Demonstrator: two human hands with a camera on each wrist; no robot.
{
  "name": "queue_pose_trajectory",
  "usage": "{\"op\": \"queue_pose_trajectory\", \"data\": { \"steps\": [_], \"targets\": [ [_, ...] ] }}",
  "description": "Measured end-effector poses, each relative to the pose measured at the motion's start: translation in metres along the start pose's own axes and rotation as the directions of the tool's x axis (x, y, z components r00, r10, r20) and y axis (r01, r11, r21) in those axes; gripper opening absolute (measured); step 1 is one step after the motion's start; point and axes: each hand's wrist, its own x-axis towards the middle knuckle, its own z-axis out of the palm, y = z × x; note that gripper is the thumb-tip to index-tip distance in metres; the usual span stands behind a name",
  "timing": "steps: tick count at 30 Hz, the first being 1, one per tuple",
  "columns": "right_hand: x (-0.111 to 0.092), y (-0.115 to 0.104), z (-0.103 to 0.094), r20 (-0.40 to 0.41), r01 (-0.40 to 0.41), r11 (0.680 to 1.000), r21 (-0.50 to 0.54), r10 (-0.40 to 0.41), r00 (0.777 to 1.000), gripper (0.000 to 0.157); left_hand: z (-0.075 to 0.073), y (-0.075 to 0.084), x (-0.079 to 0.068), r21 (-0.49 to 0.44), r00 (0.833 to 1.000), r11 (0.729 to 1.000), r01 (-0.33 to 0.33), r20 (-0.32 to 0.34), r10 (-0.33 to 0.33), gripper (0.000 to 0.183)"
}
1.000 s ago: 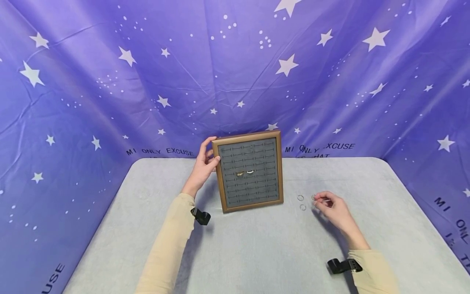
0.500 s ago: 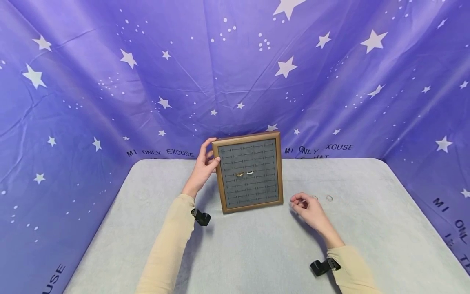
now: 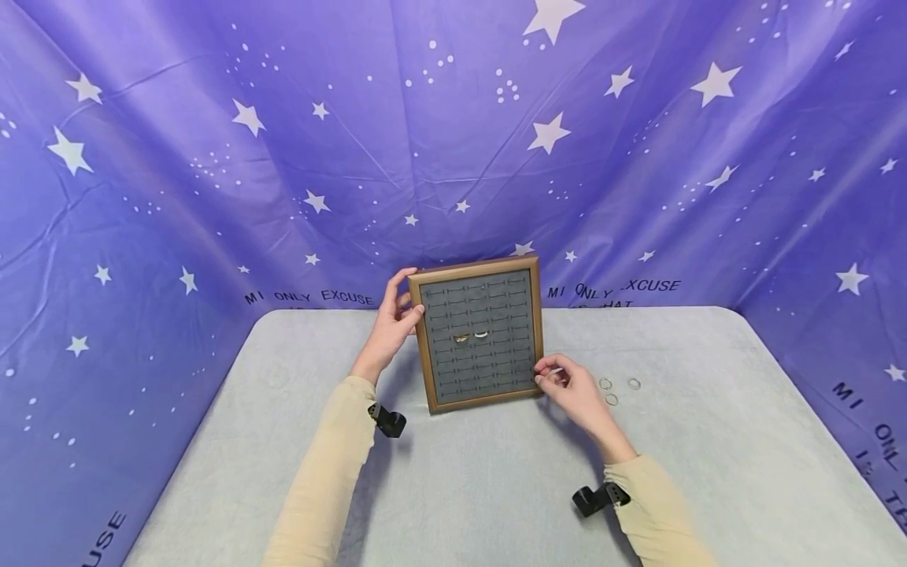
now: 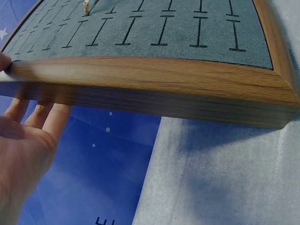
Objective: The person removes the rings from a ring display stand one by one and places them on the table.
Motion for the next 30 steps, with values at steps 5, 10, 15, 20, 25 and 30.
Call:
{"op": "queue_pose_trajectory", "data": {
  "steps": [5, 10, 15, 20, 25, 30],
  "targets": [
    [0.007, -0.008, 0.007, -0.007, 0.067, 0.998, 0.015, -0.066, 0.998, 0.017, 0.0, 0.0, -0.001, 0.006, 1.0, 1.0, 0.004, -0.005, -0.004, 0.06],
    [0.015, -0.01, 0.013, -0.018, 0.121, 0.993, -0.013, -0.122, 0.992, 0.018, -0.001, 0.0, -0.001, 0.001, 1.0, 1.0, -0.004, 0.001, 0.004, 0.06],
    [0.022, -0.016, 0.022, -0.03, 0.188, 0.979, -0.082, -0.191, 0.981, 0.021, -0.001, 0.0, -0.001, -0.004, 1.0, 1.0, -0.003, 0.009, 0.003, 0.059],
    [0.032, -0.021, 0.032, -0.026, 0.265, 0.951, -0.159, -0.272, 0.962, 0.022, -0.001, 0.001, -0.001, -0.012, 1.0, 1.0, 0.003, 0.016, -0.003, 0.059],
    [0.042, -0.032, 0.039, -0.005, 0.326, 0.921, -0.214, -0.334, 0.942, 0.021, -0.001, 0.001, -0.001, -0.034, 1.0, 0.999, 0.005, 0.019, -0.005, 0.06],
    [0.049, -0.045, 0.046, 0.019, 0.378, 0.9, -0.218, -0.384, 0.923, 0.019, 0.0, 0.001, -0.001, -0.034, 1.0, 0.999, 0.0, 0.017, 0.001, 0.061]
  ]
}}
